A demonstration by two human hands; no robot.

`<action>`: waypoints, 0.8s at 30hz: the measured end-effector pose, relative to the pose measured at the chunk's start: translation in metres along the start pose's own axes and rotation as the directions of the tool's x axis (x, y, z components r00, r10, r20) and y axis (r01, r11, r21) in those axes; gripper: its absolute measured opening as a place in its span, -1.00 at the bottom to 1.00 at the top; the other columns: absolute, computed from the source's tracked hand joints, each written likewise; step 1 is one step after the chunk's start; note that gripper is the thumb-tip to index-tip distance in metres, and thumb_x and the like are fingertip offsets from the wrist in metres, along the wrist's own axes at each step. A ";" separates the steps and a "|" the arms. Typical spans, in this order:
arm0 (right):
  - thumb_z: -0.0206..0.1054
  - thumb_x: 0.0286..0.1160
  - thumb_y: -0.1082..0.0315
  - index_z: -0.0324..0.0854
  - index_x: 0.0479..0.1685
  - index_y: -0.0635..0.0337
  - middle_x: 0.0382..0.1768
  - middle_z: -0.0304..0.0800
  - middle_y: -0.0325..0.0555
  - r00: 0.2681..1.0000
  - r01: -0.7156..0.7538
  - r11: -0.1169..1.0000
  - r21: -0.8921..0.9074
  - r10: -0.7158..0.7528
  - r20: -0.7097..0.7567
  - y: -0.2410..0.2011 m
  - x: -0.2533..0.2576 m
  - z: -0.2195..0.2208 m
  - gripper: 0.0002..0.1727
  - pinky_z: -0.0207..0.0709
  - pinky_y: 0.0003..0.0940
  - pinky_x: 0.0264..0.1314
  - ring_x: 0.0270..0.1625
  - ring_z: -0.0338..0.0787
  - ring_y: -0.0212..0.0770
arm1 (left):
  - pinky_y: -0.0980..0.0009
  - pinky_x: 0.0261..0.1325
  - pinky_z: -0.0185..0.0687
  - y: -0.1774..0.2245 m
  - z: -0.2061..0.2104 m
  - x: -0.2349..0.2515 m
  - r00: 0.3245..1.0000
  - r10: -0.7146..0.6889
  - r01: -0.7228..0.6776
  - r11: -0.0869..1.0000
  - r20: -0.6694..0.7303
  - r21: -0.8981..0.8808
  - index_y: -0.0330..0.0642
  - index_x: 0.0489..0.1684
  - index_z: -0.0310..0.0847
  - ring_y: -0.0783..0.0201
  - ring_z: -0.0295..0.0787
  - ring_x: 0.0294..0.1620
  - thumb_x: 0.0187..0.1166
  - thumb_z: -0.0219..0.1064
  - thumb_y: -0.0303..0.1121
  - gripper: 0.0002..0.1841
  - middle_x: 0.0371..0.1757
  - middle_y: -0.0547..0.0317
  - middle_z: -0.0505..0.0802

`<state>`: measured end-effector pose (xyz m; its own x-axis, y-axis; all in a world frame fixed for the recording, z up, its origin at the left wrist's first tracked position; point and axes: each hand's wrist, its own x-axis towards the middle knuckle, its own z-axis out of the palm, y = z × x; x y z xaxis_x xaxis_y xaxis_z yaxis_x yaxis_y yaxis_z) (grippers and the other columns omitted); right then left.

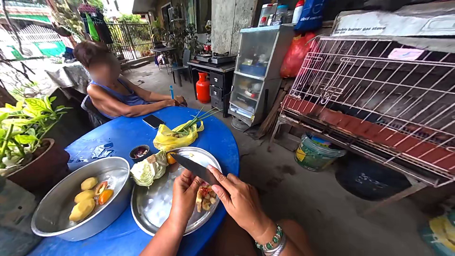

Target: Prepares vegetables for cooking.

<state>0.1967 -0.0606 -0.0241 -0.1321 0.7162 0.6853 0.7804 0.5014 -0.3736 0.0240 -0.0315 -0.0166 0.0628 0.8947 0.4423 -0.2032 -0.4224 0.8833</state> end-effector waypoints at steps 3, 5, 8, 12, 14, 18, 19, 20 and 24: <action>-0.08 0.82 -0.18 0.59 0.62 -0.26 -0.45 0.69 -0.12 1.000 -0.013 0.997 0.071 0.013 -0.007 0.002 0.004 -0.003 -0.42 0.50 -0.26 -0.55 -0.53 0.63 -0.20 | 0.44 -0.12 0.81 0.002 0.005 -0.004 0.997 0.012 -0.014 0.999 0.072 0.032 -0.39 -0.11 0.66 0.34 0.84 -0.33 0.62 0.27 -0.58 -0.92 -0.35 0.14 0.86; -0.08 0.84 -0.15 0.59 0.62 -0.24 -0.39 0.75 -0.11 1.000 -0.030 0.990 0.134 0.030 -0.004 0.006 0.006 -0.003 -0.43 0.55 -0.25 -0.47 -0.47 0.67 -0.20 | 0.43 -0.13 0.81 0.006 0.003 -0.002 0.997 0.006 -0.009 0.999 0.079 0.033 -0.41 -0.05 0.64 0.33 0.83 -0.31 0.65 0.24 -0.56 -0.89 -0.31 0.11 0.86; -0.04 0.86 -0.06 0.51 0.69 -0.10 -0.07 0.91 -0.05 0.996 -0.073 0.960 0.269 0.057 0.067 0.008 0.006 -0.004 -0.43 0.72 -0.23 -0.14 -0.22 0.84 -0.21 | 0.44 -0.13 0.81 0.012 -0.003 0.003 0.998 -0.050 0.048 0.998 0.041 0.039 -0.42 0.04 0.63 0.31 0.84 -0.29 0.68 0.21 -0.54 -0.84 -0.26 0.07 0.87; 0.01 0.84 -0.08 0.29 0.82 0.09 -0.46 0.67 -0.19 0.987 -0.118 0.893 0.435 0.058 0.148 0.006 0.008 -0.004 -0.32 0.51 -0.45 -0.44 -0.54 0.51 -0.41 | 0.43 -0.09 0.81 0.013 -0.007 0.007 0.996 -0.091 0.091 0.996 0.010 -0.004 -0.41 0.04 0.62 0.31 0.85 -0.26 0.67 0.21 -0.55 -0.85 -0.25 0.07 0.87; 0.07 0.74 -0.24 0.30 0.80 0.15 -0.50 0.66 -0.22 0.986 -0.127 0.885 0.449 0.061 0.158 0.001 0.009 -0.007 -0.19 0.51 -0.44 -0.44 -0.56 0.49 -0.43 | 0.43 -0.05 0.81 0.011 -0.006 0.006 0.996 -0.091 0.092 0.996 0.017 -0.022 -0.40 0.02 0.61 0.32 0.85 -0.26 0.65 0.23 -0.58 -0.87 -0.26 0.10 0.87; 0.39 0.47 -0.27 0.70 0.25 0.28 -0.48 0.65 -0.28 0.989 -0.142 0.841 0.523 0.103 0.104 -0.003 0.018 -0.001 -0.26 0.42 -0.57 -0.44 -0.51 0.47 -0.53 | 0.43 0.00 0.80 0.012 -0.007 0.006 0.988 -0.096 0.093 0.995 0.119 0.031 -0.40 0.05 0.65 0.34 0.85 -0.21 0.62 0.25 -0.58 -0.84 -0.23 0.12 0.87; 0.41 0.52 -0.13 0.73 0.08 0.27 -0.46 0.63 -0.27 0.988 -0.156 0.839 0.521 0.123 0.097 -0.002 0.022 0.001 -0.44 0.41 -0.58 -0.42 -0.49 0.49 -0.52 | 0.45 -0.01 0.79 0.012 -0.007 0.006 0.985 -0.098 0.089 0.994 0.145 0.064 -0.39 0.05 0.67 0.35 0.84 -0.21 0.61 0.27 -0.57 -0.83 -0.22 0.13 0.87; 0.40 0.56 0.00 0.74 -0.01 0.26 -0.39 0.68 -0.22 0.984 -0.176 0.840 0.512 0.141 0.107 -0.001 0.025 0.002 -0.56 0.48 -0.56 -0.36 -0.42 0.56 -0.48 | 0.45 -0.03 0.79 0.012 -0.008 0.006 0.981 -0.096 0.081 0.992 0.169 0.096 -0.38 0.04 0.67 0.36 0.83 -0.22 0.61 0.28 -0.56 -0.83 -0.23 0.13 0.87; 0.37 0.57 0.21 0.75 -0.14 0.23 -0.35 0.73 -0.21 0.973 -0.221 0.824 0.521 0.153 0.171 0.005 0.032 0.006 -0.76 0.50 -0.57 -0.33 -0.39 0.61 -0.48 | 0.41 -0.04 0.82 0.010 -0.010 0.007 0.974 -0.123 0.092 0.982 0.191 0.164 -0.36 0.02 0.69 0.32 0.86 -0.22 0.62 0.31 -0.51 -0.85 -0.22 0.12 0.88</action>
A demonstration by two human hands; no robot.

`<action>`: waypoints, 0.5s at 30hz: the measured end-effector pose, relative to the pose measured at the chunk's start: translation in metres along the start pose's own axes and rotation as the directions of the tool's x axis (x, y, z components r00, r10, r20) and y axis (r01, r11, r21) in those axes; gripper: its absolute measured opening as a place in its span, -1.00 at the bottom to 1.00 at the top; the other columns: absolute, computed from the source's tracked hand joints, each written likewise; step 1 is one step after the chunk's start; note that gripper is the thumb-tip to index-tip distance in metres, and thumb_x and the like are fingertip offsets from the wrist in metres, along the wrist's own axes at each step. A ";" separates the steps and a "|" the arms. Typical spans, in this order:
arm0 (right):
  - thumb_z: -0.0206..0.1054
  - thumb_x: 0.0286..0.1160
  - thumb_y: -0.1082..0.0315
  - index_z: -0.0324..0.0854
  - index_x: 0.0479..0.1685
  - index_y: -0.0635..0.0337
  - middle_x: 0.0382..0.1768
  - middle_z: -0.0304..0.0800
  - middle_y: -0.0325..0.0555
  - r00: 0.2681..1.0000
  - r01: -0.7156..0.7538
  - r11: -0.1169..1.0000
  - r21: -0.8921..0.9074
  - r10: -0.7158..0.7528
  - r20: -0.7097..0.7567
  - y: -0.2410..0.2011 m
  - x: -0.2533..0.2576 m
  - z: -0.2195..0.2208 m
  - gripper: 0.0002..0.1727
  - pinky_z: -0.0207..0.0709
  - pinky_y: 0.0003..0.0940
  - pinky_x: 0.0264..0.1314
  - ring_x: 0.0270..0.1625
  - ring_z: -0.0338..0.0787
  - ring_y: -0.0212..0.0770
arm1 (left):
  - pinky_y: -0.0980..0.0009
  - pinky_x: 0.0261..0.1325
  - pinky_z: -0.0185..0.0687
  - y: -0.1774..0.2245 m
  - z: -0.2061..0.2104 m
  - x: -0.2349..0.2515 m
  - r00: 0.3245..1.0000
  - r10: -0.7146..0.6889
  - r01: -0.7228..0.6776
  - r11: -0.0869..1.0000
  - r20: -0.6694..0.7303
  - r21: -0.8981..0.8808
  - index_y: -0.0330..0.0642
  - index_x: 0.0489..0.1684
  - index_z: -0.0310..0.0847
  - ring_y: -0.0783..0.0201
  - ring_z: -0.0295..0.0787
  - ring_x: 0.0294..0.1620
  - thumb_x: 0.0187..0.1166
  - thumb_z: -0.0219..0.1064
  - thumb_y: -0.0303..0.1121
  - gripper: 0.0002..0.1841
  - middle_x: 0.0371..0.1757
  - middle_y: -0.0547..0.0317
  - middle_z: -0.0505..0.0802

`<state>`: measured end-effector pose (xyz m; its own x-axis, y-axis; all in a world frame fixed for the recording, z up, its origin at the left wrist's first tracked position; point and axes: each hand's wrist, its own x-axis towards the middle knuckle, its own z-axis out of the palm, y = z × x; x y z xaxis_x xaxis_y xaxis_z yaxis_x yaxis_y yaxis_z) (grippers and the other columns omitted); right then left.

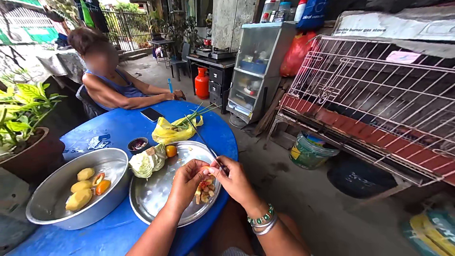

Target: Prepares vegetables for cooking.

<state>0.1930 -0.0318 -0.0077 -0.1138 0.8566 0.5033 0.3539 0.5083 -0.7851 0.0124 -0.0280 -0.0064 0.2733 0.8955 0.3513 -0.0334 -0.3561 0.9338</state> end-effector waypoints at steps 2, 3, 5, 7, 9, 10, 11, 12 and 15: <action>0.40 0.54 0.23 0.73 -0.16 0.23 -0.39 0.70 -0.26 1.000 -0.025 0.999 0.047 0.025 0.009 0.002 0.002 0.002 -0.79 0.47 -0.59 -0.35 -0.42 0.58 -0.52 | 0.44 -0.07 0.80 0.000 -0.001 0.000 1.000 -0.018 0.018 1.000 -0.012 0.016 -0.34 0.00 0.70 0.35 0.85 -0.23 0.62 0.32 -0.49 -0.86 -0.25 0.15 0.89; 0.42 0.52 0.25 0.72 -0.19 0.23 -0.41 0.68 -0.29 0.999 -0.043 0.996 0.082 0.043 0.006 0.002 0.002 0.003 -0.80 0.45 -0.61 -0.37 -0.44 0.56 -0.54 | 0.45 -0.09 0.78 -0.001 -0.002 0.001 0.999 -0.026 0.026 1.000 -0.023 0.014 -0.33 -0.01 0.70 0.36 0.85 -0.25 0.62 0.32 -0.49 -0.86 -0.26 0.16 0.88; 0.43 0.50 0.31 0.69 -0.21 0.22 -0.43 0.66 -0.32 0.995 -0.095 0.977 0.189 0.095 0.007 0.002 0.004 0.005 -0.85 0.43 -0.64 -0.44 -0.49 0.54 -0.56 | 0.45 -0.08 0.78 -0.001 -0.004 0.002 0.997 -0.050 0.050 0.999 -0.050 -0.011 -0.34 -0.03 0.70 0.35 0.84 -0.26 0.62 0.32 -0.50 -0.87 -0.28 0.15 0.88; 0.38 0.52 0.36 0.67 -0.20 0.23 -0.46 0.62 -0.34 0.990 -0.141 0.951 0.275 0.138 0.030 0.003 0.005 0.005 -0.90 0.38 -0.64 -0.53 -0.56 0.48 -0.56 | 0.45 -0.08 0.76 -0.001 -0.004 0.003 0.994 -0.082 0.079 0.996 -0.067 -0.045 -0.33 -0.06 0.72 0.35 0.83 -0.26 0.60 0.34 -0.49 -0.88 -0.29 0.15 0.88; 0.34 0.54 0.38 0.66 -0.20 0.24 -0.50 0.59 -0.35 0.987 -0.162 0.936 0.312 0.155 0.046 0.005 0.006 0.005 -0.90 0.33 -0.63 -0.56 -0.60 0.44 -0.56 | 0.47 -0.06 0.75 0.000 -0.003 0.003 0.990 -0.122 0.115 0.990 -0.071 -0.086 -0.32 -0.08 0.74 0.38 0.82 -0.26 0.58 0.36 -0.49 -0.89 -0.29 0.17 0.88; 0.33 0.55 0.39 0.66 -0.19 0.25 -0.51 0.58 -0.34 0.986 -0.167 0.934 0.316 0.161 0.045 0.006 0.006 0.005 -0.90 0.33 -0.63 -0.56 -0.60 0.44 -0.56 | 0.49 -0.07 0.74 0.001 -0.003 0.003 0.987 -0.142 0.133 0.985 -0.078 -0.113 -0.32 -0.10 0.74 0.39 0.81 -0.26 0.57 0.37 -0.50 -0.90 -0.30 0.18 0.88; 0.32 0.56 0.40 0.66 -0.18 0.26 -0.51 0.57 -0.34 0.984 -0.176 0.933 0.313 0.173 0.038 0.007 0.005 0.006 -0.90 0.33 -0.62 -0.56 -0.60 0.43 -0.55 | 0.50 -0.09 0.73 0.002 -0.003 0.004 0.983 -0.160 0.146 0.979 -0.090 -0.144 -0.33 -0.11 0.74 0.40 0.80 -0.28 0.57 0.37 -0.52 -0.91 -0.32 0.17 0.88; 0.30 0.56 0.40 0.65 -0.17 0.26 -0.50 0.57 -0.33 0.981 -0.192 0.934 0.301 0.192 0.030 0.007 0.005 0.005 -0.90 0.33 -0.62 -0.56 -0.60 0.43 -0.55 | 0.51 -0.12 0.72 0.003 -0.004 0.004 0.978 -0.180 0.159 0.971 -0.105 -0.178 -0.33 -0.12 0.73 0.41 0.80 -0.29 0.58 0.35 -0.54 -0.92 -0.32 0.17 0.87; 0.34 0.54 0.42 0.66 -0.17 0.27 -0.48 0.60 -0.29 0.967 -0.254 0.940 0.230 0.250 0.044 0.009 0.003 0.002 -0.91 0.35 -0.62 -0.57 -0.61 0.45 -0.53 | 0.51 -0.16 0.73 0.005 -0.008 0.007 0.962 -0.215 0.170 0.953 -0.167 -0.252 -0.36 -0.13 0.73 0.41 0.80 -0.32 0.58 0.34 -0.57 -0.93 -0.32 0.15 0.88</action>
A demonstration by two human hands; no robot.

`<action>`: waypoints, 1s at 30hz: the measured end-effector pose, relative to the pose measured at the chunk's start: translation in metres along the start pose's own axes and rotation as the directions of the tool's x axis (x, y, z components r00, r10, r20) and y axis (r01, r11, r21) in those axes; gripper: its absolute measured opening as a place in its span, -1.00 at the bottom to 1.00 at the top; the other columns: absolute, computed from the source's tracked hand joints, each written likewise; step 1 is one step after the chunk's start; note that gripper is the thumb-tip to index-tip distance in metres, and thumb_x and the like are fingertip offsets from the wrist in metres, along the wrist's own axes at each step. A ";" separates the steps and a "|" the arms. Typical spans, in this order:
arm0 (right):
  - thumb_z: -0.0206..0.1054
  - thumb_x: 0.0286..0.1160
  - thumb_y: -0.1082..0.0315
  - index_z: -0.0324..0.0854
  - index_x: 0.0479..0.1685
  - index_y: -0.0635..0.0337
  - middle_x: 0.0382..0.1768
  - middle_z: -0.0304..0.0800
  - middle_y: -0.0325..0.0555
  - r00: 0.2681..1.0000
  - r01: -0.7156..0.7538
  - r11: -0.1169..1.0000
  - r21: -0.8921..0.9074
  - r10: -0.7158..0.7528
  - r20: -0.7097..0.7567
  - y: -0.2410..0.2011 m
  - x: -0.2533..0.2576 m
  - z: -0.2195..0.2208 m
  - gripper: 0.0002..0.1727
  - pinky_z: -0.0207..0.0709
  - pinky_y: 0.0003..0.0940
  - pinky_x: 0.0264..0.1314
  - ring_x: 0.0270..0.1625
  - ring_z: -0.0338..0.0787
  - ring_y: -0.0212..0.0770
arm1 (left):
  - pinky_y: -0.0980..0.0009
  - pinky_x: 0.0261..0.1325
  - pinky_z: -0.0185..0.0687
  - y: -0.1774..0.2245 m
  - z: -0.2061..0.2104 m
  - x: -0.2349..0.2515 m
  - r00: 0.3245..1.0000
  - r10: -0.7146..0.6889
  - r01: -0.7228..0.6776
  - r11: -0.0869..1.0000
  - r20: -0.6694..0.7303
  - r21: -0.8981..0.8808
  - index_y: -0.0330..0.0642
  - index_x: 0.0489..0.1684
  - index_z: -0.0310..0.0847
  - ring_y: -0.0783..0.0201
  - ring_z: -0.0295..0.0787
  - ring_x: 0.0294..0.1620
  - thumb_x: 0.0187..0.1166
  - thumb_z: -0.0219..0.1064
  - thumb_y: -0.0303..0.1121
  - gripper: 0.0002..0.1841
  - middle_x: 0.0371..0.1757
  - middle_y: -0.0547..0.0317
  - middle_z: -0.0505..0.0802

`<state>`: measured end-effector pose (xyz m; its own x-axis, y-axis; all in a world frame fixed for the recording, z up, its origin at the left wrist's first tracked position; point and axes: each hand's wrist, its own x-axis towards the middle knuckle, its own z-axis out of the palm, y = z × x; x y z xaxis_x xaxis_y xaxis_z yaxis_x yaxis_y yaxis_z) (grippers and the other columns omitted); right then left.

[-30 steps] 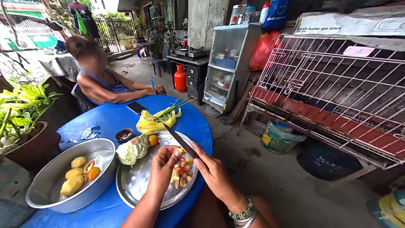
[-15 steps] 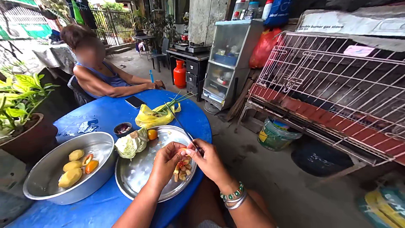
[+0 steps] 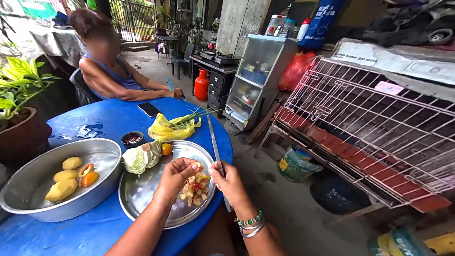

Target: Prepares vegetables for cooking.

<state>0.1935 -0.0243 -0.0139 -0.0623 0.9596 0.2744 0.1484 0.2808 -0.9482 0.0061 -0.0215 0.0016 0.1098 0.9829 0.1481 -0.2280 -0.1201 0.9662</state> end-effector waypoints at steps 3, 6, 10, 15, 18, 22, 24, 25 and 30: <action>0.46 0.42 0.33 0.66 -0.30 0.25 -0.51 0.58 -0.29 0.999 0.030 0.985 -0.170 -0.027 0.019 0.006 0.000 -0.002 -0.84 0.40 -0.55 -0.44 -0.52 0.49 -0.49 | 0.51 -0.20 0.71 0.000 -0.001 0.001 0.999 -0.010 0.010 1.000 -0.049 -0.009 -0.37 -0.07 0.73 0.40 0.78 -0.34 0.62 0.32 -0.54 -0.89 -0.30 0.13 0.88; 0.46 0.39 0.29 0.64 -0.38 0.23 -0.55 0.52 -0.31 0.999 0.048 0.966 -0.252 -0.041 0.036 0.011 0.000 -0.003 -0.81 0.39 -0.51 -0.40 -0.50 0.48 -0.48 | 0.52 -0.16 0.72 0.000 0.000 0.001 0.998 -0.057 0.057 0.998 -0.023 -0.003 -0.39 0.05 0.72 0.40 0.79 -0.29 0.64 0.28 -0.56 -0.83 -0.21 0.12 0.89; 0.32 0.50 0.38 0.77 -0.21 0.26 -0.42 0.71 -0.25 0.996 0.005 0.974 -0.227 0.017 0.093 0.007 -0.002 -0.007 -0.85 0.45 -0.56 -0.45 -0.53 0.54 -0.50 | 0.49 -0.10 0.74 -0.001 -0.001 0.001 0.996 -0.091 0.091 0.996 0.017 0.002 -0.42 0.26 0.65 0.36 0.84 -0.22 0.66 0.21 -0.60 -0.72 -0.11 0.04 0.91; 0.19 0.61 0.39 0.73 0.00 0.27 -0.38 0.73 -0.28 0.999 -0.002 0.996 -0.094 0.007 0.050 -0.006 0.001 -0.004 -0.77 0.36 -0.62 -0.60 -0.63 0.46 -0.55 | 0.50 -0.04 0.75 -0.003 -0.001 0.000 0.990 -0.112 0.109 0.993 0.089 0.033 -0.45 0.29 0.64 0.39 0.84 -0.17 0.55 0.18 -0.69 -0.64 -0.06 0.05 0.91; 0.33 0.57 0.34 0.74 0.09 0.25 -0.38 0.71 -0.29 0.997 0.063 0.995 -0.075 -0.059 0.056 -0.008 0.007 -0.004 -0.76 0.37 -0.64 -0.60 -0.61 0.48 -0.54 | 0.48 0.10 0.75 -0.006 0.000 0.000 0.989 -0.083 0.069 0.991 0.125 0.114 -0.44 0.30 0.66 0.40 0.86 -0.06 0.49 0.20 -0.69 -0.60 0.01 0.03 0.91; 0.46 0.45 0.30 0.78 -0.12 0.22 -0.39 0.71 -0.29 0.990 0.138 0.979 -0.149 -0.132 0.053 -0.003 0.010 -0.002 -0.82 0.41 -0.63 -0.52 -0.55 0.52 -0.55 | 0.48 0.10 0.74 -0.009 -0.002 0.001 0.989 -0.030 -0.012 0.958 0.143 0.286 -0.35 0.28 0.71 0.45 0.85 -0.08 0.47 0.26 -0.64 -0.61 -0.01 0.08 0.92; 0.46 0.43 0.31 0.77 -0.20 0.22 -0.40 0.72 -0.29 0.988 0.154 0.973 -0.173 -0.149 0.040 -0.003 0.010 -0.002 -0.85 0.42 -0.62 -0.47 -0.52 0.54 -0.55 | 0.49 0.04 0.73 -0.011 -0.002 0.001 0.988 -0.001 -0.057 0.926 0.154 0.373 -0.28 0.26 0.75 0.48 0.84 -0.12 0.46 0.26 -0.60 -0.61 -0.05 0.13 0.93; 0.45 0.41 0.32 0.76 -0.22 0.22 -0.42 0.72 -0.30 0.987 0.158 0.971 -0.180 -0.156 0.029 -0.002 0.010 -0.001 -0.86 0.42 -0.62 -0.47 -0.52 0.54 -0.55 | 0.49 0.04 0.73 -0.011 -0.001 0.000 0.987 0.012 -0.075 0.914 0.158 0.399 -0.26 0.26 0.76 0.49 0.84 -0.13 0.46 0.26 -0.58 -0.61 -0.06 0.15 0.93; 0.43 0.38 0.37 0.77 -0.28 0.22 -0.51 0.69 -0.33 0.988 0.148 0.973 -0.179 -0.154 -0.023 -0.001 0.009 0.001 -0.90 0.40 -0.63 -0.49 -0.55 0.52 -0.57 | 0.50 -0.02 0.75 -0.012 -0.002 0.000 0.986 0.078 -0.132 0.907 0.150 0.400 -0.25 0.14 0.80 0.49 0.84 -0.20 0.48 0.27 -0.57 -0.68 -0.14 0.19 0.94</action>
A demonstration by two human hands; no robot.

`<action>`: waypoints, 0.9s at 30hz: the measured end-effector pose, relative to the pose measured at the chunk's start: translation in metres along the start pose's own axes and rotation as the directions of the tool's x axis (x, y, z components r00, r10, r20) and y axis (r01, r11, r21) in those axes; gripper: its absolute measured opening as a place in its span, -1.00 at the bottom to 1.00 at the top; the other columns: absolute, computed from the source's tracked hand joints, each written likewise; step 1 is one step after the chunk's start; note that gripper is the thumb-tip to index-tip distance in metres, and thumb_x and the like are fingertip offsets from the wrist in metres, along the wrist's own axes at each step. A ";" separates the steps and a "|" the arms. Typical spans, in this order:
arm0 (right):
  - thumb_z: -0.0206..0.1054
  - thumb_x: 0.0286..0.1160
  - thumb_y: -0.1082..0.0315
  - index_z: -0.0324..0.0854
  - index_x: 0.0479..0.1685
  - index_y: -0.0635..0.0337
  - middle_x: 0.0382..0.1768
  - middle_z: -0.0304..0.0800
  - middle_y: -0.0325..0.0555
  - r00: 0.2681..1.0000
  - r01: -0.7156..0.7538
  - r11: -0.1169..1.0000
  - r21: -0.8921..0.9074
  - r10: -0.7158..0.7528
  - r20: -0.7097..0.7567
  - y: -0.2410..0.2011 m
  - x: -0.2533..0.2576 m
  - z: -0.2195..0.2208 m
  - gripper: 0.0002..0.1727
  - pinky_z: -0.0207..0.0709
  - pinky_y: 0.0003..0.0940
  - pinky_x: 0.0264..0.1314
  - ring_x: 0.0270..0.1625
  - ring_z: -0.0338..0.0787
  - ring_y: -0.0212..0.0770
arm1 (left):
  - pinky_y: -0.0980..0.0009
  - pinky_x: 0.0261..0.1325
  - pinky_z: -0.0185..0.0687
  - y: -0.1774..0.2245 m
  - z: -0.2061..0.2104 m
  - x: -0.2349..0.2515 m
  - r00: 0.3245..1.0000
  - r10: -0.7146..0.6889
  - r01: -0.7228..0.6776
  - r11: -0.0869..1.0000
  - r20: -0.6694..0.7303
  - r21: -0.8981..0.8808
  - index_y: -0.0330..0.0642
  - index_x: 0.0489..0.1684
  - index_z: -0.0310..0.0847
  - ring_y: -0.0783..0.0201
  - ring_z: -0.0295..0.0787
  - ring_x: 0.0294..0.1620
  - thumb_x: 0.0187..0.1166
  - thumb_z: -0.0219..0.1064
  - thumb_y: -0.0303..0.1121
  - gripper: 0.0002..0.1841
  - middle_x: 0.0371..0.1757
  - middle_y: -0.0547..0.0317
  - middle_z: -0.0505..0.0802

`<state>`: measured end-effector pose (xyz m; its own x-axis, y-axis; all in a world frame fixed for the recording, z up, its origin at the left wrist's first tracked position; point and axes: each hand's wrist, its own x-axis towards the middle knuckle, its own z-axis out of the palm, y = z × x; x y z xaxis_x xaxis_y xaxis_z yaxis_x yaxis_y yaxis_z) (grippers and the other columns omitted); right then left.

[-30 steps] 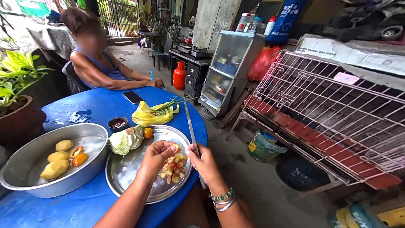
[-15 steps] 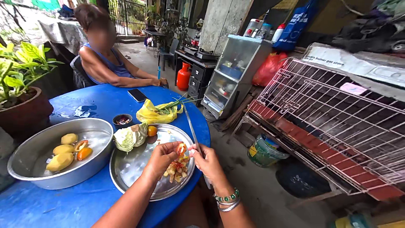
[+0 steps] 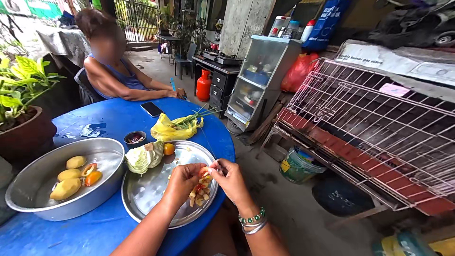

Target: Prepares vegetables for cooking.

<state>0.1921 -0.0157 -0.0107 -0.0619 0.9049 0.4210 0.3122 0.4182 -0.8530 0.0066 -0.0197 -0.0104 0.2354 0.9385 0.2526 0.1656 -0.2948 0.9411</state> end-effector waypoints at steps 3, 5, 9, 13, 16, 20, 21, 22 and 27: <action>0.42 0.37 0.38 0.77 -0.29 0.21 -0.53 0.67 -0.34 1.000 0.007 1.000 0.000 -0.007 -0.014 -0.001 -0.002 0.002 -0.91 0.39 -0.64 -0.49 -0.55 0.51 -0.58 | 0.52 -0.05 0.75 -0.001 0.001 0.001 1.000 0.022 -0.022 1.000 -0.016 -0.003 -0.25 0.09 0.82 0.50 0.84 -0.23 0.48 0.31 -0.57 -0.72 -0.19 0.21 0.94; 0.41 0.38 0.38 0.77 -0.28 0.22 -0.54 0.66 -0.35 1.000 0.010 1.000 0.008 -0.010 -0.018 -0.001 -0.002 0.003 -0.91 0.38 -0.64 -0.50 -0.57 0.50 -0.58 | 0.52 -0.04 0.76 -0.002 0.001 0.000 0.999 0.031 -0.031 1.000 -0.027 -0.001 -0.26 0.08 0.81 0.50 0.85 -0.23 0.48 0.33 -0.56 -0.73 -0.19 0.21 0.94; 0.42 0.38 0.39 0.76 -0.28 0.21 -0.54 0.65 -0.36 1.000 0.010 0.999 0.039 -0.010 -0.016 0.000 -0.004 0.006 -0.92 0.36 -0.64 -0.51 -0.58 0.48 -0.58 | 0.53 -0.02 0.77 -0.002 0.002 0.000 0.995 0.072 -0.070 0.997 -0.064 0.036 -0.26 0.05 0.82 0.50 0.86 -0.21 0.52 0.34 -0.53 -0.77 -0.18 0.20 0.94; 0.40 0.40 0.40 0.75 -0.29 0.22 -0.55 0.64 -0.35 0.999 0.042 0.998 0.045 -0.042 -0.013 -0.002 -0.005 0.009 -0.92 0.35 -0.64 -0.52 -0.59 0.47 -0.59 | 0.52 -0.04 0.78 -0.002 0.002 0.000 0.990 0.098 -0.091 0.994 -0.102 0.063 -0.25 -0.05 0.83 0.49 0.85 -0.24 0.51 0.36 -0.50 -0.83 -0.23 0.20 0.93; 0.39 0.41 0.39 0.76 -0.30 0.23 -0.55 0.65 -0.34 0.999 0.045 0.999 0.030 -0.045 -0.009 -0.002 -0.006 0.011 -0.90 0.37 -0.63 -0.52 -0.58 0.48 -0.58 | 0.51 -0.05 0.78 -0.004 0.002 0.001 0.984 0.131 -0.121 0.989 -0.120 0.087 -0.24 -0.13 0.83 0.49 0.84 -0.25 0.48 0.36 -0.51 -0.86 -0.26 0.22 0.91; 0.40 0.43 0.39 0.76 -0.29 0.25 -0.54 0.67 -0.32 0.999 0.032 0.999 0.020 -0.032 -0.003 -0.002 -0.008 0.011 -0.90 0.39 -0.64 -0.50 -0.58 0.50 -0.58 | 0.55 -0.10 0.76 -0.006 0.003 0.000 0.978 0.162 -0.145 0.981 -0.135 0.126 -0.22 -0.21 0.82 0.51 0.83 -0.28 0.44 0.41 -0.50 -0.90 -0.31 0.25 0.90; 0.39 0.44 0.40 0.75 -0.29 0.25 -0.53 0.67 -0.32 1.000 0.028 0.999 0.024 -0.028 -0.002 -0.002 -0.008 0.012 -0.90 0.40 -0.64 -0.49 -0.58 0.50 -0.58 | 0.56 -0.11 0.76 -0.006 0.003 0.000 0.975 0.176 -0.156 0.977 -0.136 0.143 -0.22 -0.22 0.82 0.51 0.83 -0.29 0.44 0.42 -0.49 -0.91 -0.31 0.25 0.90; 0.39 0.44 0.40 0.76 -0.28 0.26 -0.52 0.68 -0.31 1.000 0.023 0.999 0.029 -0.023 0.000 -0.002 -0.008 0.012 -0.90 0.41 -0.64 -0.49 -0.58 0.51 -0.58 | 0.56 -0.11 0.76 -0.006 0.003 0.000 0.974 0.186 -0.164 0.973 -0.132 0.164 -0.23 -0.22 0.81 0.51 0.83 -0.29 0.43 0.43 -0.49 -0.91 -0.30 0.24 0.90; 0.40 0.46 0.43 0.76 -0.25 0.27 -0.45 0.75 -0.28 1.000 -0.015 0.997 0.070 0.013 0.024 -0.005 -0.009 0.010 -0.91 0.50 -0.65 -0.47 -0.55 0.58 -0.57 | 0.55 -0.19 0.71 -0.006 0.005 0.000 0.965 0.241 -0.205 0.940 -0.102 0.274 -0.23 -0.27 0.76 0.48 0.77 -0.34 0.40 0.43 -0.48 -0.94 -0.35 0.22 0.85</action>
<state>0.1816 -0.0250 -0.0136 -0.0807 0.9119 0.4023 0.2459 0.4094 -0.8786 0.0103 -0.0185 -0.0173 0.1690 0.8533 0.4932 0.3694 -0.5188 0.7710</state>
